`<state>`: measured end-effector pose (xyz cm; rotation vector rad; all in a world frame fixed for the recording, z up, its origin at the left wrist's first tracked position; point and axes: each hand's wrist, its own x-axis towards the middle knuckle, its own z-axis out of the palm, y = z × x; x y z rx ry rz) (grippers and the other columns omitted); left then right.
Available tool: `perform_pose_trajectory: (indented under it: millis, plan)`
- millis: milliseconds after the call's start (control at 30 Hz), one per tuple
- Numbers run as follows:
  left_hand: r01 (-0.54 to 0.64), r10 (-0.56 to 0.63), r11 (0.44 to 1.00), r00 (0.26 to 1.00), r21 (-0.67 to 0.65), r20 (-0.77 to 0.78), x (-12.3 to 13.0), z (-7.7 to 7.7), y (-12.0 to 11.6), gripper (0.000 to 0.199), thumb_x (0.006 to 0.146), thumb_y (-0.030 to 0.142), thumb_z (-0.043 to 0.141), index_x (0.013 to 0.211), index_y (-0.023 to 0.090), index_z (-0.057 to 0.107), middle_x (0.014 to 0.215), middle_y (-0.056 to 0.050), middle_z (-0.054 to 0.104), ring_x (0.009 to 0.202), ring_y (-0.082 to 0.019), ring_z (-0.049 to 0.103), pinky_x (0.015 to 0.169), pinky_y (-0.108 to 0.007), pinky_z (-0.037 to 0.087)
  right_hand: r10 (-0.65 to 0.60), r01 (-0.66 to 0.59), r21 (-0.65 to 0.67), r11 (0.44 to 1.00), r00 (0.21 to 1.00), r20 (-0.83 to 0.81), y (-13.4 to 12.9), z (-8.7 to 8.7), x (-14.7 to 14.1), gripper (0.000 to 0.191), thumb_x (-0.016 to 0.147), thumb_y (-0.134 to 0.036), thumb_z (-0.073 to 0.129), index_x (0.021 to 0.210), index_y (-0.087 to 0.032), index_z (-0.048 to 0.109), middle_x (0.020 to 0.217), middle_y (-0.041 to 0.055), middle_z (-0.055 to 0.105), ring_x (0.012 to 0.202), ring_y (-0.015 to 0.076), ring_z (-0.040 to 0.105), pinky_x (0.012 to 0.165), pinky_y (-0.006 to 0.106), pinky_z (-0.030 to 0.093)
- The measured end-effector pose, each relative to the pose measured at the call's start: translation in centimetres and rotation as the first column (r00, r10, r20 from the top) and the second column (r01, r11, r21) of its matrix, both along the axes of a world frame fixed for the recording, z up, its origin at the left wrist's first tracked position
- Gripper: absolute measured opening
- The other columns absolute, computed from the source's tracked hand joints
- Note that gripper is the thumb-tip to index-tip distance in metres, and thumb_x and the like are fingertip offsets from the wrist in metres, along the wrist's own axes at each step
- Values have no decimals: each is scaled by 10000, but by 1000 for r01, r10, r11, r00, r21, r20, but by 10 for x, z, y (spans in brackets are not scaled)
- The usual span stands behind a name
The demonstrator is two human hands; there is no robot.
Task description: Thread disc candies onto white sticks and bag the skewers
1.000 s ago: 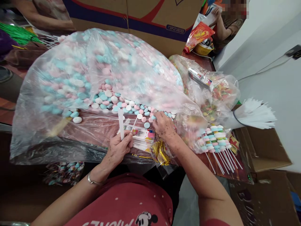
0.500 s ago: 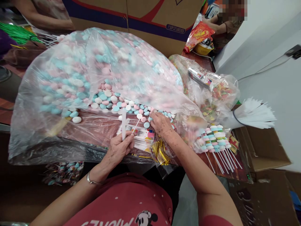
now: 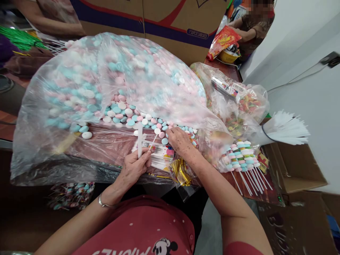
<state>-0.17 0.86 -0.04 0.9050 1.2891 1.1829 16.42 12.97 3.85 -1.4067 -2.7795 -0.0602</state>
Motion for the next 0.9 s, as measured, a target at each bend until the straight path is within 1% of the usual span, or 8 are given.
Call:
perform_pose_trajectory:
  millis: [67, 133, 200, 267, 333, 433, 600, 900]
  plan:
    - [-10, 10, 1000, 1000, -14, 8, 1, 0, 0, 359, 853, 507, 589, 948, 171, 672, 527, 54, 531, 417, -80, 393, 414, -202, 301, -68, 60, -58, 997, 987, -145, 2, -1, 2, 211, 845, -113, 533, 995, -159, 673, 1025, 139, 735, 997, 253, 640, 824, 333, 490]
    - [-26, 27, 999, 1000, -22, 8, 1, 0, 1, 347, 856, 497, 584, 967, 178, 663, 534, 58, 534, 420, -81, 399, 421, -199, 313, -209, 131, -215, 968, 894, -397, 5, -1, 6, 189, 811, -173, 573, 975, -177, 668, 943, 91, 747, 884, 227, 661, 757, 324, 501]
    - [-16, 16, 1000, 1000, -13, 4, 2, -1, 1, 317, 854, 476, 590, 938, 179, 661, 530, 59, 533, 430, -85, 413, 436, -200, 332, -406, 107, -462, 880, 674, -617, 8, 1, 10, 194, 772, -290, 621, 932, -188, 662, 803, 32, 736, 699, 182, 648, 634, 291, 493]
    - [26, -26, 1000, 1000, 6, 6, 2, -2, 1, 285, 855, 449, 597, 907, 176, 664, 523, 58, 530, 443, -88, 425, 454, -204, 348, -582, -8, -657, 754, 454, -674, 9, 6, 12, 265, 693, -376, 676, 874, -184, 658, 671, -9, 696, 541, 139, 591, 509, 251, 440]
    - [59, -59, 998, 998, 21, 5, 2, -4, 2, 261, 864, 423, 596, 902, 175, 667, 521, 58, 527, 454, -88, 428, 469, -206, 357, -678, -87, -739, 668, 340, -652, 8, 12, 13, 298, 606, -378, 723, 812, -174, 654, 592, -23, 662, 456, 112, 544, 443, 229, 387]
    - [67, -67, 997, 998, 28, -9, 2, -6, 2, 244, 877, 407, 591, 897, 175, 664, 525, 61, 521, 462, -86, 425, 484, -209, 361, -712, -139, -768, 625, 302, -634, 5, 20, 10, 279, 564, -347, 749, 750, -168, 645, 551, -19, 645, 428, 98, 529, 408, 212, 356]
    - [74, -74, 997, 997, 16, -13, 3, -6, 2, 246, 888, 412, 574, 876, 178, 647, 506, 67, 507, 454, -89, 427, 480, -213, 354, -709, -183, -776, 603, 324, -627, 0, 30, 3, 287, 571, -333, 741, 778, -172, 627, 538, -46, 621, 420, 78, 506, 401, 195, 363]
    - [55, -55, 998, 997, 10, -54, 4, 0, 3, 228, 869, 394, 565, 807, 182, 622, 490, 71, 490, 444, -91, 411, 474, -214, 358, -577, -255, -670, 698, 355, -736, -6, 24, 1, 272, 651, -350, 765, 816, -192, 618, 672, -36, 624, 557, 89, 546, 502, 215, 429]
